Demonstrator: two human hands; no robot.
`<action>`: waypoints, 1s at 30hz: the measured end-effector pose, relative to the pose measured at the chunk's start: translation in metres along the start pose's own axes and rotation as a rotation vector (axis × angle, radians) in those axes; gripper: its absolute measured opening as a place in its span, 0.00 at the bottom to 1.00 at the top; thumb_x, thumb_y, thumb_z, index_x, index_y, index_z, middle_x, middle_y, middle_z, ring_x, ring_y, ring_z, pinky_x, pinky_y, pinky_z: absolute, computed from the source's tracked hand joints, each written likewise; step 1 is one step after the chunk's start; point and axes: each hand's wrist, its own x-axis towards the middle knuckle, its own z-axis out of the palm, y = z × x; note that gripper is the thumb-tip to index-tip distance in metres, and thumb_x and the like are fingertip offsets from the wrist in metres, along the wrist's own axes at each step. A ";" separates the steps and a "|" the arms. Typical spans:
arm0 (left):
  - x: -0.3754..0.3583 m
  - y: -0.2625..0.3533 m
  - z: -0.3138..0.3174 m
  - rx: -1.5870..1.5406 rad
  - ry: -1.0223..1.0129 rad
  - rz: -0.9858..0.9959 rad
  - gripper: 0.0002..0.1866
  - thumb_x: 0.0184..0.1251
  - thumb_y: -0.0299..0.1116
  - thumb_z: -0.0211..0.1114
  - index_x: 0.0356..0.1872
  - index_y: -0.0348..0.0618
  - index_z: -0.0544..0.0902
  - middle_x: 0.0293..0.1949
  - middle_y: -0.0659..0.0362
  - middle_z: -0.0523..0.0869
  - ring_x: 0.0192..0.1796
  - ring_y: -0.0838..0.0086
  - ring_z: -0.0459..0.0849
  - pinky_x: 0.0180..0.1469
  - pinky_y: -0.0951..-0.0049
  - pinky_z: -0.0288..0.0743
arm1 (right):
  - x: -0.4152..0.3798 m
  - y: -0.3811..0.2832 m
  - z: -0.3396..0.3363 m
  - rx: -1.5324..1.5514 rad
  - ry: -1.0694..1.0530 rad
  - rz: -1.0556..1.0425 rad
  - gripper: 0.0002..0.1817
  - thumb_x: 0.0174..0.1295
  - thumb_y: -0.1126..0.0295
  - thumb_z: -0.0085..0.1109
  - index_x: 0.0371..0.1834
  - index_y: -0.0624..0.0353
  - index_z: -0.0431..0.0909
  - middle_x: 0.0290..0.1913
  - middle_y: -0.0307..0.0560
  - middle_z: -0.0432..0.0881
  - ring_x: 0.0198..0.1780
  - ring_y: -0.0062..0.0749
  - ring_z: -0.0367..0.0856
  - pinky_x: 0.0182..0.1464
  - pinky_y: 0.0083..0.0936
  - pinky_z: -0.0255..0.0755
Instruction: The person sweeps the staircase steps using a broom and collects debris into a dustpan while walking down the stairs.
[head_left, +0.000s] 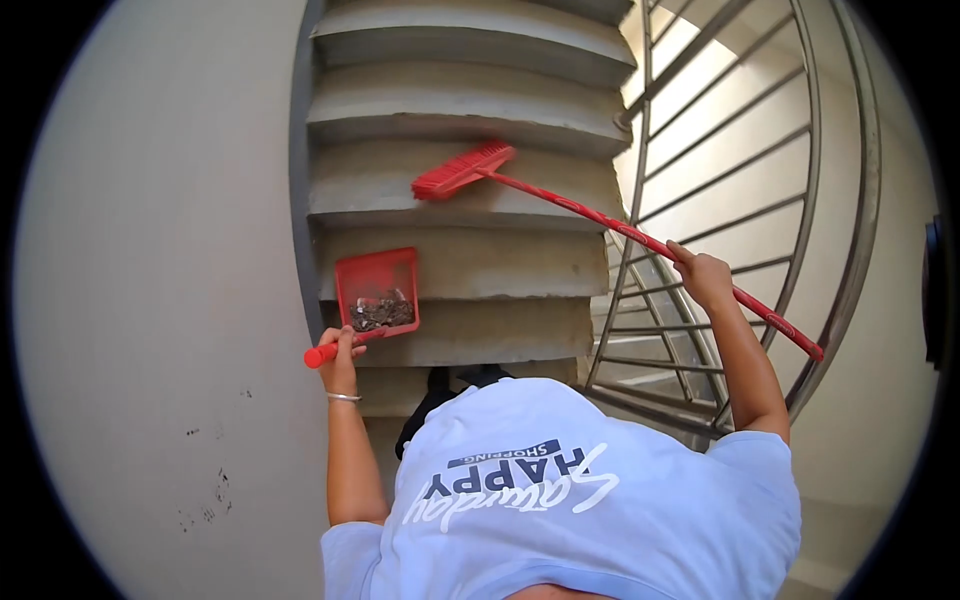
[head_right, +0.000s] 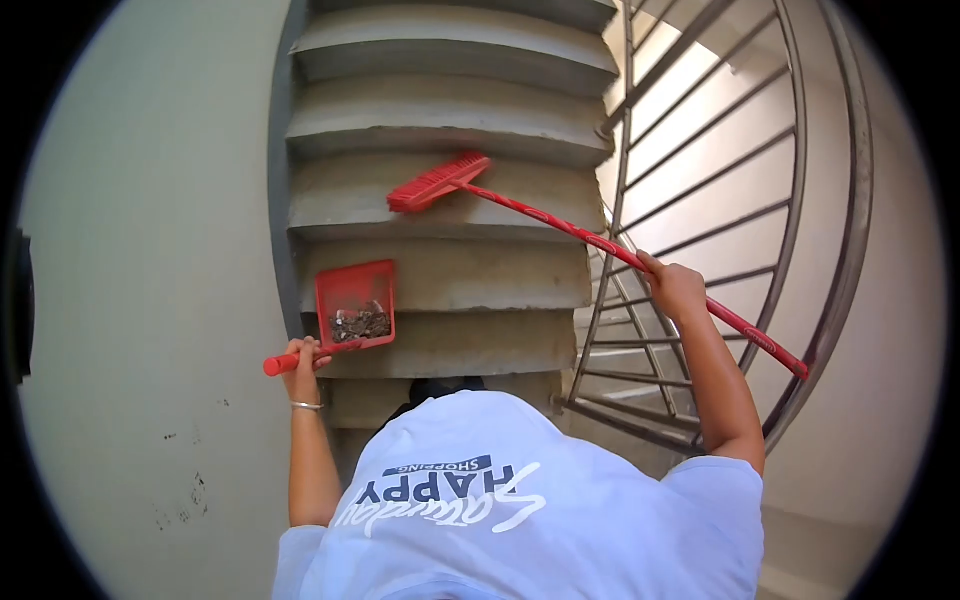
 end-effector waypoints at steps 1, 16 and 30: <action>-0.001 0.000 0.003 -0.050 0.032 0.012 0.14 0.68 0.37 0.61 0.24 0.42 0.73 0.26 0.62 0.77 0.29 0.81 0.77 0.29 0.81 0.78 | -0.011 0.005 0.005 0.005 0.007 0.015 0.19 0.66 0.56 0.50 0.61 0.31 0.73 0.30 0.51 0.83 0.34 0.48 0.82 0.38 0.43 0.75; 0.016 0.013 0.077 -0.130 0.063 0.064 0.13 0.68 0.35 0.60 0.25 0.39 0.74 0.29 0.58 0.79 0.29 0.79 0.78 0.25 0.81 0.78 | -0.072 -0.081 0.188 1.137 -0.260 0.354 0.26 0.53 0.70 0.61 0.59 0.55 0.75 0.41 0.52 0.84 0.39 0.35 0.83 0.41 0.30 0.75; 0.026 0.026 0.092 0.068 -0.043 0.072 0.15 0.68 0.35 0.59 0.22 0.39 0.72 0.26 0.56 0.80 0.22 0.76 0.80 0.20 0.80 0.78 | -0.120 0.004 0.218 0.919 0.120 0.356 0.25 0.61 0.63 0.56 0.61 0.56 0.71 0.45 0.64 0.80 0.48 0.58 0.79 0.51 0.42 0.73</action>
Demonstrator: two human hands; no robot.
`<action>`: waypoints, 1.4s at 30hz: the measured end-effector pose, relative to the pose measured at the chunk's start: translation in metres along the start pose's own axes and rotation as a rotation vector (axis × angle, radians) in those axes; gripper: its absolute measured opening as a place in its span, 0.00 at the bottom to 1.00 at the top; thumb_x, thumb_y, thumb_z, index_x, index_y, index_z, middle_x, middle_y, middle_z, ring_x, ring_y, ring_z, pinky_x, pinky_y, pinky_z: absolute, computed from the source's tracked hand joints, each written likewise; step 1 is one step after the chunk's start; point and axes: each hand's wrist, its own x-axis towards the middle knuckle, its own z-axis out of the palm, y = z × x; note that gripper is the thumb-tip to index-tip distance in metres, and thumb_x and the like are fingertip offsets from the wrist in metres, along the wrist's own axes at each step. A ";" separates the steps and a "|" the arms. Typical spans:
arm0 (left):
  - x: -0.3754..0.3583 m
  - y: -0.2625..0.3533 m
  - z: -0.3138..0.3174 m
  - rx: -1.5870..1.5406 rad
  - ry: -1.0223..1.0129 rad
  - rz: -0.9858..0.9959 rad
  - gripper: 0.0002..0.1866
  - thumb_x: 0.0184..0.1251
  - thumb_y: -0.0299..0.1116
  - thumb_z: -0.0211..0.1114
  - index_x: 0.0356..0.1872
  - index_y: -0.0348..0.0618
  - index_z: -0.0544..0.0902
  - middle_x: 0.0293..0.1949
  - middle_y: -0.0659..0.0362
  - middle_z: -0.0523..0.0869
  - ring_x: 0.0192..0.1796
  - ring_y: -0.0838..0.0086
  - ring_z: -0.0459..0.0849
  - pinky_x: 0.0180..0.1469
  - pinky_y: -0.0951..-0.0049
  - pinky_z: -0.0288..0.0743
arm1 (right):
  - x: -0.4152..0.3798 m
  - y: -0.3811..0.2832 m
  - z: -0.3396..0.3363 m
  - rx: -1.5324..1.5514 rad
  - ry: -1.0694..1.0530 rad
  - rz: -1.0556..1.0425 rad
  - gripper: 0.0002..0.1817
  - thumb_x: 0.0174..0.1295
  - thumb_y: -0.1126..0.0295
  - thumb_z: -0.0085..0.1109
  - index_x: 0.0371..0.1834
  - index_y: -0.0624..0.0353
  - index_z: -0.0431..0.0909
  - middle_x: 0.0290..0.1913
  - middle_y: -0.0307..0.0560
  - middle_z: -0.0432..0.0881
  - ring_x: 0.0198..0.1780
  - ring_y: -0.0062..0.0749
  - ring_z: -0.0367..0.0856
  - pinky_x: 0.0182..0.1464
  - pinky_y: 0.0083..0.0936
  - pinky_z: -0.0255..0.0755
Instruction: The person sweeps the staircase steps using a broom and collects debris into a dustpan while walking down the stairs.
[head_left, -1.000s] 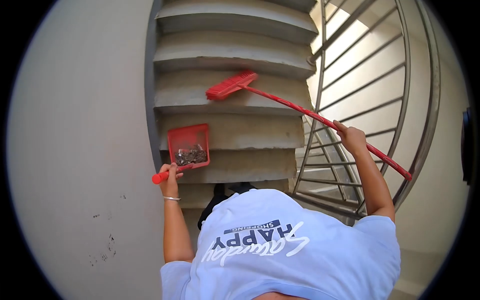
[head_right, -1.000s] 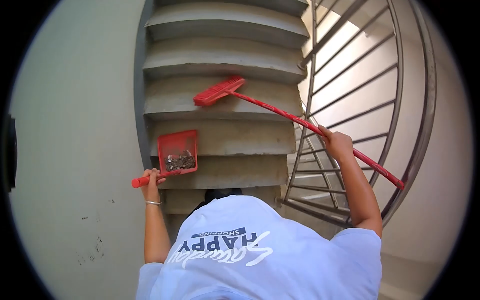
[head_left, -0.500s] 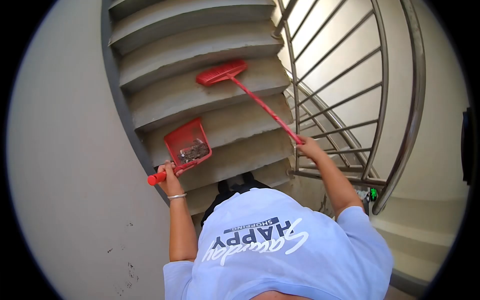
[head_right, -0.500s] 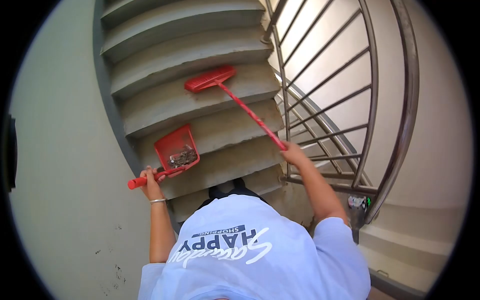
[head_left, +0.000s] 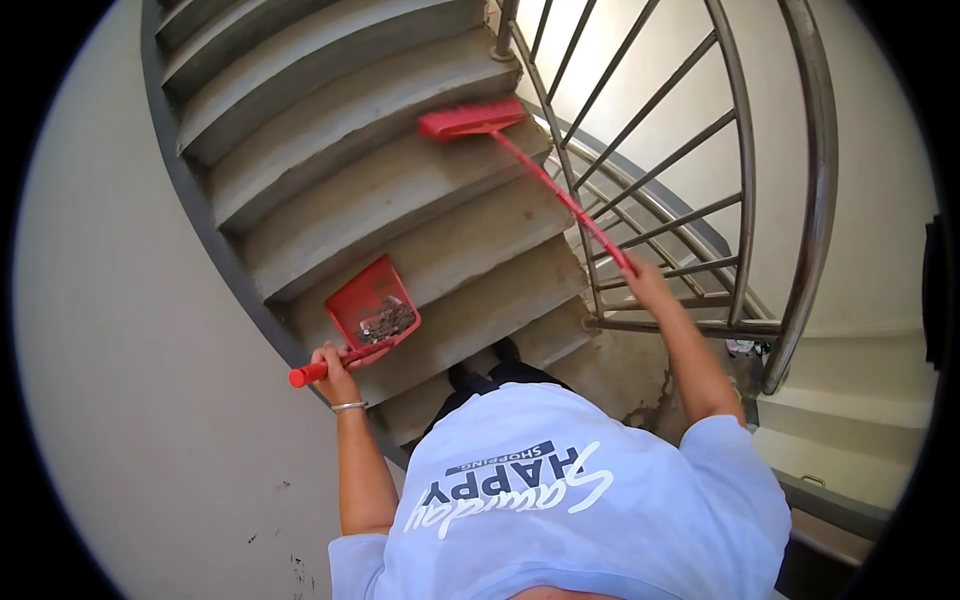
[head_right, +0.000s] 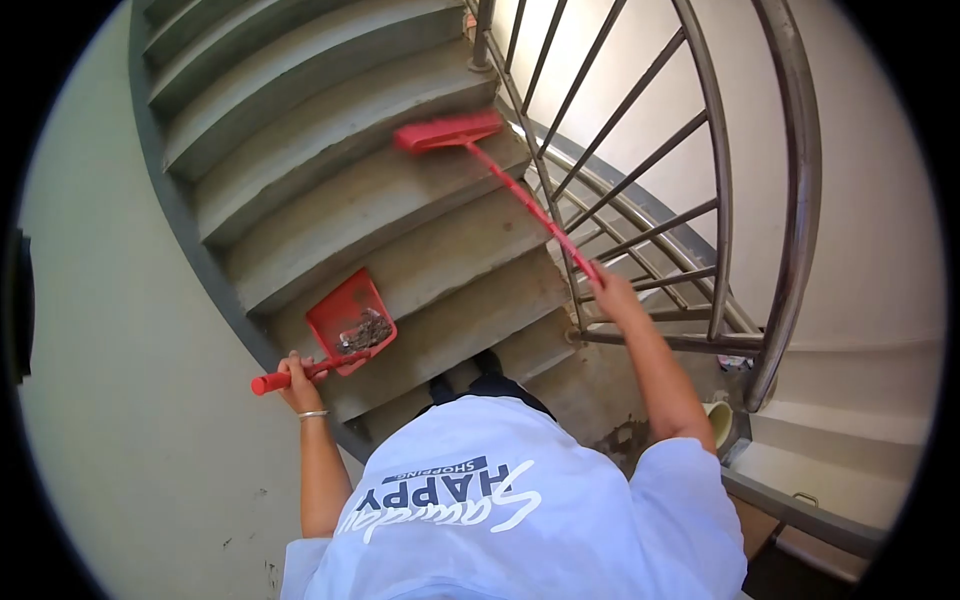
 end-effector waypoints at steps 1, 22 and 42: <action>0.001 -0.001 -0.001 0.003 0.000 -0.011 0.15 0.68 0.35 0.59 0.23 0.39 0.72 0.26 0.56 0.80 0.22 0.75 0.80 0.20 0.80 0.78 | 0.015 0.000 -0.008 -0.044 -0.024 -0.002 0.25 0.61 0.64 0.55 0.62 0.55 0.70 0.44 0.64 0.81 0.47 0.58 0.79 0.49 0.43 0.73; 0.006 -0.004 0.012 0.002 0.119 0.017 0.14 0.66 0.36 0.60 0.24 0.38 0.73 0.25 0.55 0.80 0.23 0.74 0.80 0.18 0.79 0.77 | 0.015 -0.116 -0.030 -0.199 -0.409 -0.198 0.27 0.65 0.65 0.50 0.69 0.48 0.61 0.33 0.62 0.80 0.35 0.58 0.79 0.37 0.48 0.70; 0.003 -0.010 0.005 -0.021 0.109 0.043 0.15 0.67 0.37 0.59 0.23 0.39 0.73 0.24 0.56 0.79 0.23 0.75 0.79 0.19 0.79 0.78 | 0.071 -0.083 -0.012 -0.230 -0.369 -0.131 0.24 0.62 0.61 0.54 0.64 0.41 0.69 0.46 0.58 0.81 0.47 0.55 0.79 0.49 0.44 0.72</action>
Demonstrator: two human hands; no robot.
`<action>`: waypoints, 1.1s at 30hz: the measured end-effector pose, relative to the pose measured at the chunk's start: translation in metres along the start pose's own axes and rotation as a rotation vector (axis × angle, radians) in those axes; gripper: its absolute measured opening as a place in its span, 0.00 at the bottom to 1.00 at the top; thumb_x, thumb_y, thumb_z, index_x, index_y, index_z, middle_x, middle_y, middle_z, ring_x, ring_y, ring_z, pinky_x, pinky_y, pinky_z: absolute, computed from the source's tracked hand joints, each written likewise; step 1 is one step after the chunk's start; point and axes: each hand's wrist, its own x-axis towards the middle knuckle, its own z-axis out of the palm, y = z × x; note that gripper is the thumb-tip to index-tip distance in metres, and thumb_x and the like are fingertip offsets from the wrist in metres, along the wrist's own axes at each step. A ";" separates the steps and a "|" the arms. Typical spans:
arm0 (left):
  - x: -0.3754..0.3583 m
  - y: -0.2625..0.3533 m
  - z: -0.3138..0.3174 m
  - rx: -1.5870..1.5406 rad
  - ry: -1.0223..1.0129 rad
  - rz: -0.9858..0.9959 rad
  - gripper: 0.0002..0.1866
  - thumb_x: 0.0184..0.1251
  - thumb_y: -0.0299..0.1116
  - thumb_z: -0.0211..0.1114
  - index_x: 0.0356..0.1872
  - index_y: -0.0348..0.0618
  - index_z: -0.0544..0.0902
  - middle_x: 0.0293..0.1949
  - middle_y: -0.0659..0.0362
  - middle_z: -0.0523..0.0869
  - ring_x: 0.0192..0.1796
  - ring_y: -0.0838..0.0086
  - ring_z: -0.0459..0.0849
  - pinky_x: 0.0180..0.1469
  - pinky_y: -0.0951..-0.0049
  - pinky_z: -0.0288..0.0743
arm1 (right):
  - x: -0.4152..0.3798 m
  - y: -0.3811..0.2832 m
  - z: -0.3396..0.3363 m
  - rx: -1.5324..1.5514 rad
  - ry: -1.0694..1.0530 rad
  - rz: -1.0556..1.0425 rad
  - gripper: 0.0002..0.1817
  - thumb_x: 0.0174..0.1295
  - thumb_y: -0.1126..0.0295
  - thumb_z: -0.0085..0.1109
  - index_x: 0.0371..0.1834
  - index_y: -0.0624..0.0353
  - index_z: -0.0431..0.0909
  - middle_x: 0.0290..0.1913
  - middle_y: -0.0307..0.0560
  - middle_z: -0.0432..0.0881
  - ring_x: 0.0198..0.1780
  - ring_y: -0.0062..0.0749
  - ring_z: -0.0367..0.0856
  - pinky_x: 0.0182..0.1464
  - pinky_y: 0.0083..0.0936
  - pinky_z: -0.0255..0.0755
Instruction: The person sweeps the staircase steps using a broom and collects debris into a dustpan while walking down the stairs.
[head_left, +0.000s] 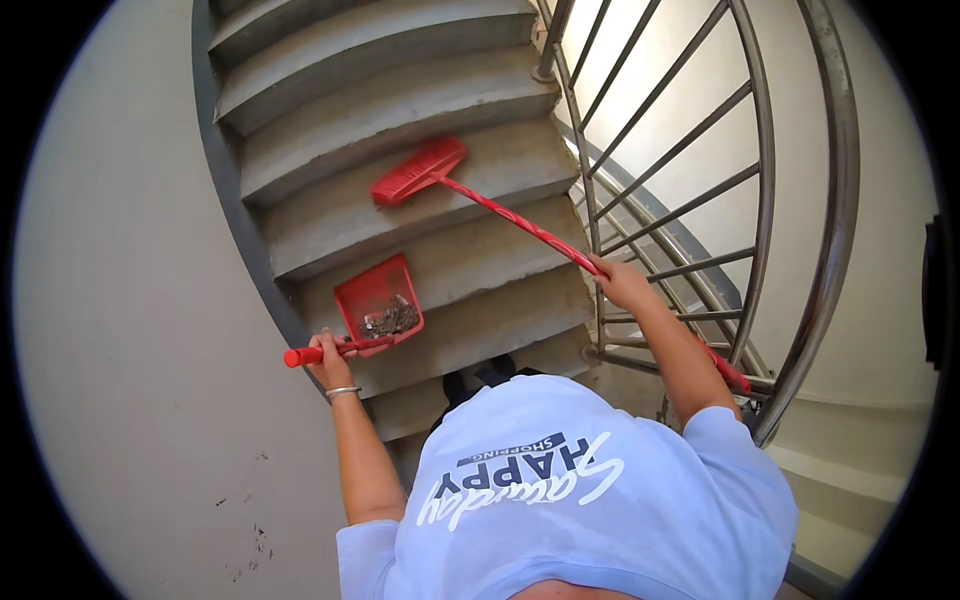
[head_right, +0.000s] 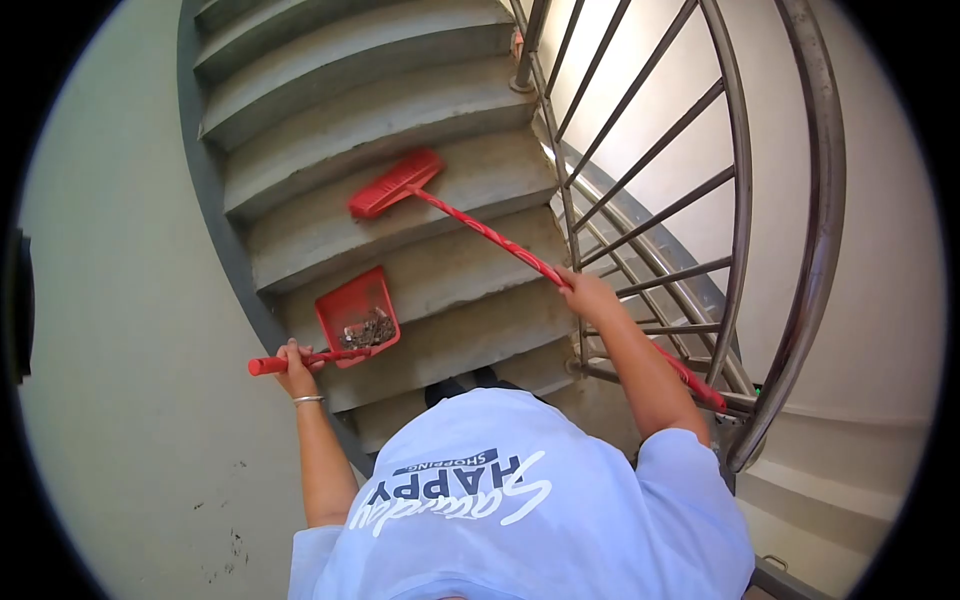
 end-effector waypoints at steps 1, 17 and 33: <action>0.002 0.000 -0.002 0.018 -0.020 -0.006 0.16 0.67 0.39 0.59 0.23 0.39 0.73 0.25 0.56 0.79 0.25 0.75 0.79 0.19 0.77 0.80 | -0.010 0.003 0.003 0.024 0.025 0.035 0.24 0.62 0.61 0.53 0.64 0.41 0.69 0.45 0.58 0.81 0.47 0.55 0.79 0.49 0.44 0.72; 0.002 0.004 -0.004 0.021 -0.113 -0.032 0.15 0.66 0.38 0.60 0.23 0.40 0.73 0.27 0.55 0.79 0.27 0.74 0.80 0.20 0.77 0.80 | -0.017 0.024 0.075 0.084 0.151 0.209 0.30 0.62 0.65 0.51 0.69 0.48 0.60 0.40 0.66 0.80 0.42 0.60 0.79 0.46 0.50 0.71; -0.008 0.023 0.022 0.002 -0.305 0.026 0.11 0.67 0.32 0.60 0.25 0.39 0.75 0.26 0.59 0.80 0.26 0.80 0.79 0.23 0.81 0.78 | -0.068 -0.085 0.093 0.075 0.095 0.073 0.33 0.63 0.66 0.51 0.72 0.51 0.53 0.33 0.66 0.81 0.36 0.62 0.79 0.40 0.52 0.71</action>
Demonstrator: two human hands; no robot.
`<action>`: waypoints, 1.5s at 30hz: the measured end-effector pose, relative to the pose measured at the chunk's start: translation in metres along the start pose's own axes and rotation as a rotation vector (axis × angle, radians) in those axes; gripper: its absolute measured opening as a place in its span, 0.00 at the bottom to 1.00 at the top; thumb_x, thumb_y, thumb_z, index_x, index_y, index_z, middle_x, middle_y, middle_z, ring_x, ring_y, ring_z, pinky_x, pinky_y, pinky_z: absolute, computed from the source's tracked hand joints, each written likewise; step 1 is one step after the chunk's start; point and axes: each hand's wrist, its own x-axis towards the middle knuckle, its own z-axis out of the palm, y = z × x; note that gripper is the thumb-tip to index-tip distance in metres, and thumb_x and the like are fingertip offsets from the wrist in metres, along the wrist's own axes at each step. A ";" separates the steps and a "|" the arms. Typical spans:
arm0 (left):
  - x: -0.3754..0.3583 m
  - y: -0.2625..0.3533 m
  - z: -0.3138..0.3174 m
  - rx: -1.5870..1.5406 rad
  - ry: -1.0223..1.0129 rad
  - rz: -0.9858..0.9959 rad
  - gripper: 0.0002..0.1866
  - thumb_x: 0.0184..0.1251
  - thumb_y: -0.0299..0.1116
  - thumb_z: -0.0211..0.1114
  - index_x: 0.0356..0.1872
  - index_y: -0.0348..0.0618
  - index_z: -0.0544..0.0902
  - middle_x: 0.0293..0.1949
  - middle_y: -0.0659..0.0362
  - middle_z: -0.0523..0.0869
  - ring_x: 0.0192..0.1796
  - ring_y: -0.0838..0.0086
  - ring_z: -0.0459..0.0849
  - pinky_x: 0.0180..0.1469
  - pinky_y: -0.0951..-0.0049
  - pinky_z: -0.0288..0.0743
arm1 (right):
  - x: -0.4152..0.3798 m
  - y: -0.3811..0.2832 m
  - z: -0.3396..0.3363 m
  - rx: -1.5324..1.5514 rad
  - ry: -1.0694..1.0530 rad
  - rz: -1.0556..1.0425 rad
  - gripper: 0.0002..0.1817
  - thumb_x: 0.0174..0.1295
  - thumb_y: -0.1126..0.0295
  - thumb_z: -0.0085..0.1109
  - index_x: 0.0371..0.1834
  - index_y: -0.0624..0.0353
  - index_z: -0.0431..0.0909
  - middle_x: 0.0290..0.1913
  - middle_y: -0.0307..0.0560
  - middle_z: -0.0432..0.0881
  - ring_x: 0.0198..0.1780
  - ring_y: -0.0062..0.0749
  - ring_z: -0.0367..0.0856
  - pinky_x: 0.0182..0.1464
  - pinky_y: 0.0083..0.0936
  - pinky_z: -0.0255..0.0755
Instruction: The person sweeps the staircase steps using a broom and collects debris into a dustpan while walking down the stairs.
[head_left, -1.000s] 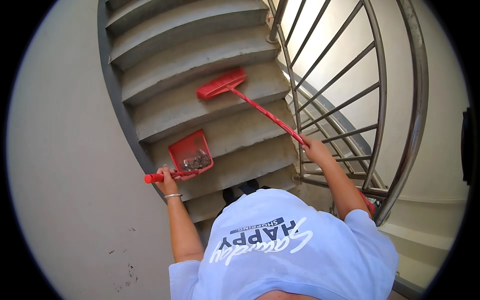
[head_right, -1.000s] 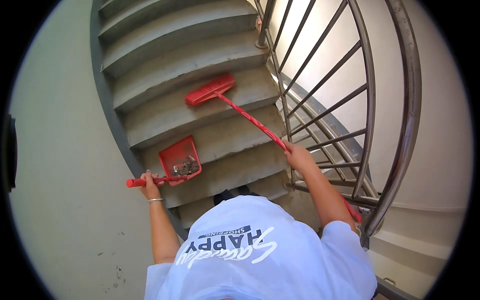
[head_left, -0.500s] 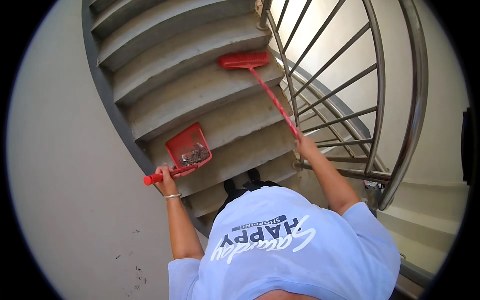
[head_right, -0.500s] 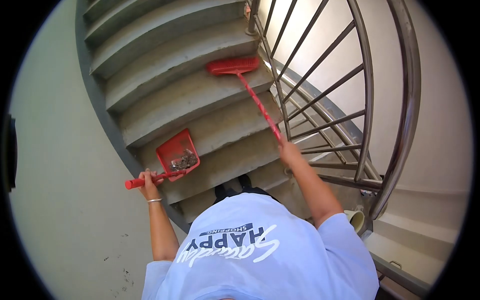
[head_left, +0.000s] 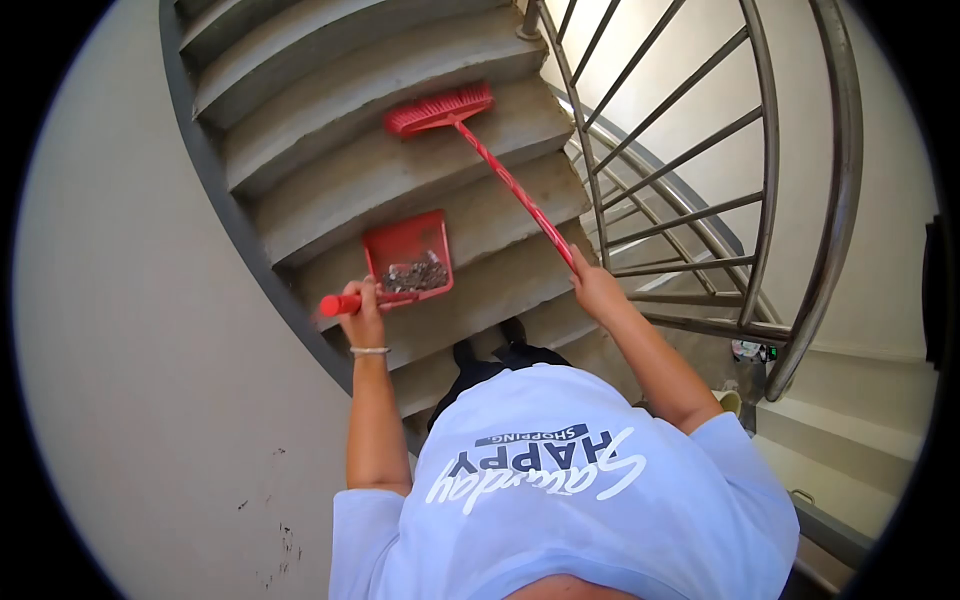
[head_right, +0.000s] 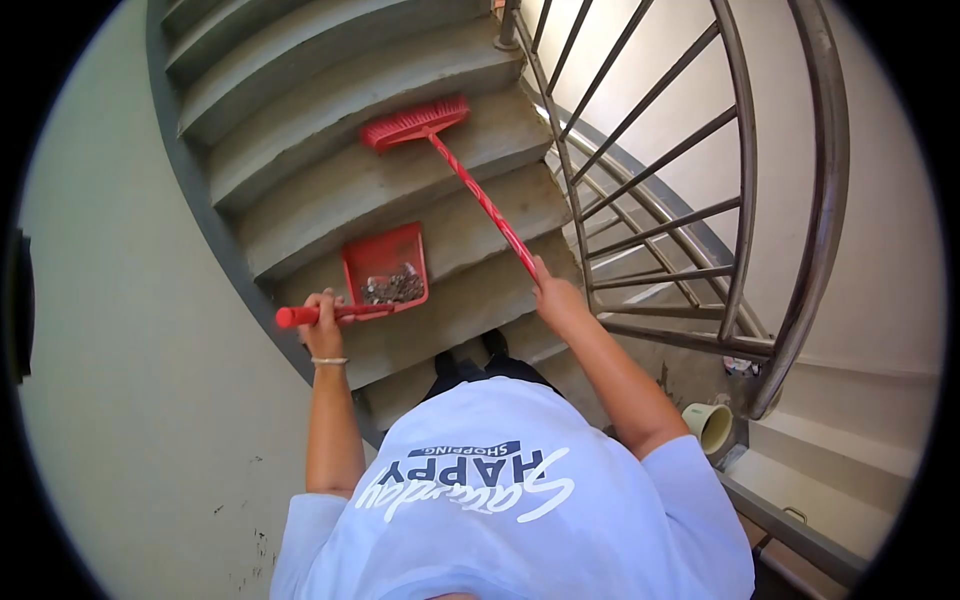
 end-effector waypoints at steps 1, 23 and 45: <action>0.003 -0.009 0.008 -0.039 -0.016 -0.013 0.11 0.67 0.32 0.61 0.25 0.40 0.75 0.26 0.60 0.80 0.26 0.80 0.79 0.24 0.81 0.78 | 0.017 -0.004 0.013 -0.034 -0.022 0.000 0.33 0.63 0.66 0.50 0.72 0.52 0.52 0.33 0.66 0.81 0.35 0.61 0.80 0.39 0.52 0.71; 0.019 -0.018 0.030 0.029 -0.104 0.019 0.13 0.66 0.33 0.62 0.23 0.42 0.73 0.22 0.59 0.79 0.20 0.81 0.77 0.19 0.82 0.74 | -0.062 0.004 -0.009 0.018 0.053 0.100 0.31 0.63 0.65 0.50 0.71 0.52 0.56 0.31 0.67 0.80 0.33 0.62 0.79 0.38 0.51 0.72; 0.018 -0.016 0.041 0.012 -0.114 -0.010 0.14 0.67 0.35 0.62 0.22 0.42 0.73 0.21 0.62 0.77 0.18 0.83 0.75 0.18 0.83 0.72 | -0.126 0.015 -0.014 0.224 0.002 0.152 0.32 0.63 0.68 0.51 0.71 0.56 0.56 0.38 0.71 0.79 0.39 0.64 0.79 0.43 0.47 0.72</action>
